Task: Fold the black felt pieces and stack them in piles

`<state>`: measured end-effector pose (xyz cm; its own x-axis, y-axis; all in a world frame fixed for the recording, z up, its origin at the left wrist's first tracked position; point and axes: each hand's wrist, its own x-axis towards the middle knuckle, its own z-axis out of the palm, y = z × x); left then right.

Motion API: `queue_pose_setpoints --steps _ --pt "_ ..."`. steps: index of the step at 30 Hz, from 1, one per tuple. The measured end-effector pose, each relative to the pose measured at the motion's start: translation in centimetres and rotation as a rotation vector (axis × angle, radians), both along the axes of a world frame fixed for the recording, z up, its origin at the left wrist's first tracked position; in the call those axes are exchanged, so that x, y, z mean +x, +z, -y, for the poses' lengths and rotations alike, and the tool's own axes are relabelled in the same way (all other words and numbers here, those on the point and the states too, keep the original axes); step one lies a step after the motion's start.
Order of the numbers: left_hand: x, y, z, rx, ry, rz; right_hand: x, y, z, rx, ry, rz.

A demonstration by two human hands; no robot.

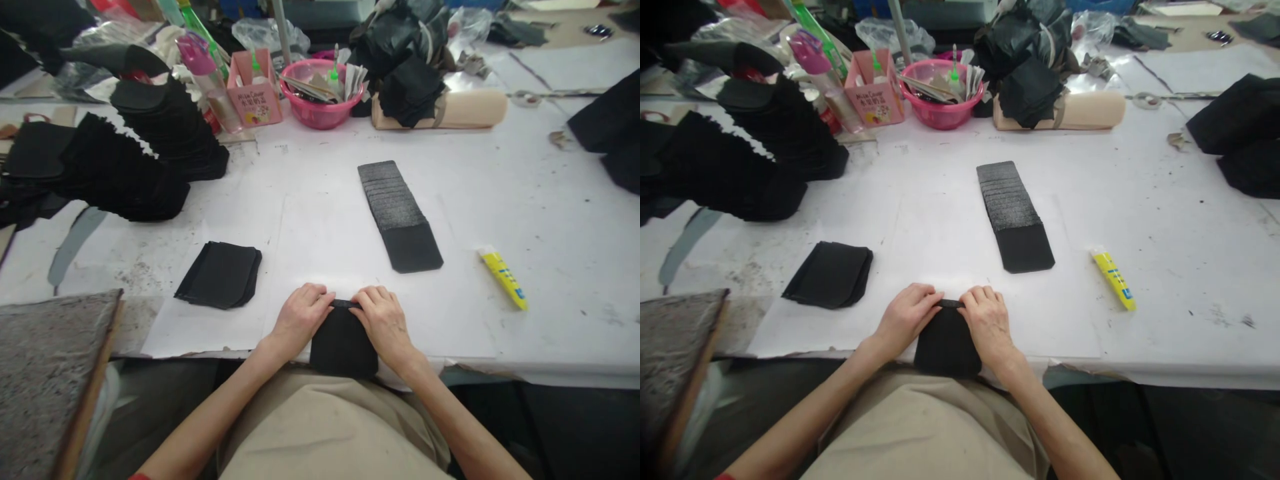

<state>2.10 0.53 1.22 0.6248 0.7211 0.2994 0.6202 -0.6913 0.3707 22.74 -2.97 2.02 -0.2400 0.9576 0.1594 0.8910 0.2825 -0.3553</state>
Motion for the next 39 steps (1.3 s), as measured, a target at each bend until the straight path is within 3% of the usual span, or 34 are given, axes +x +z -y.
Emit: queue_pose_setpoints --steps 8,14,22,39 --pt "0.3 -0.7 -0.8 -0.013 -0.082 0.006 0.2 -0.4 0.2 0.026 0.020 -0.108" --pt "-0.3 -0.6 -0.5 0.096 -0.174 -0.072 0.5 -1.4 0.8 0.091 0.057 -0.254" --pt "-0.8 -0.4 -0.7 0.194 -0.257 -0.155 1.5 -1.6 0.9 0.095 0.186 -0.186" --pt "-0.9 0.2 -1.0 0.160 -0.313 -0.252 2.5 -1.6 0.4 0.059 0.272 -0.146"
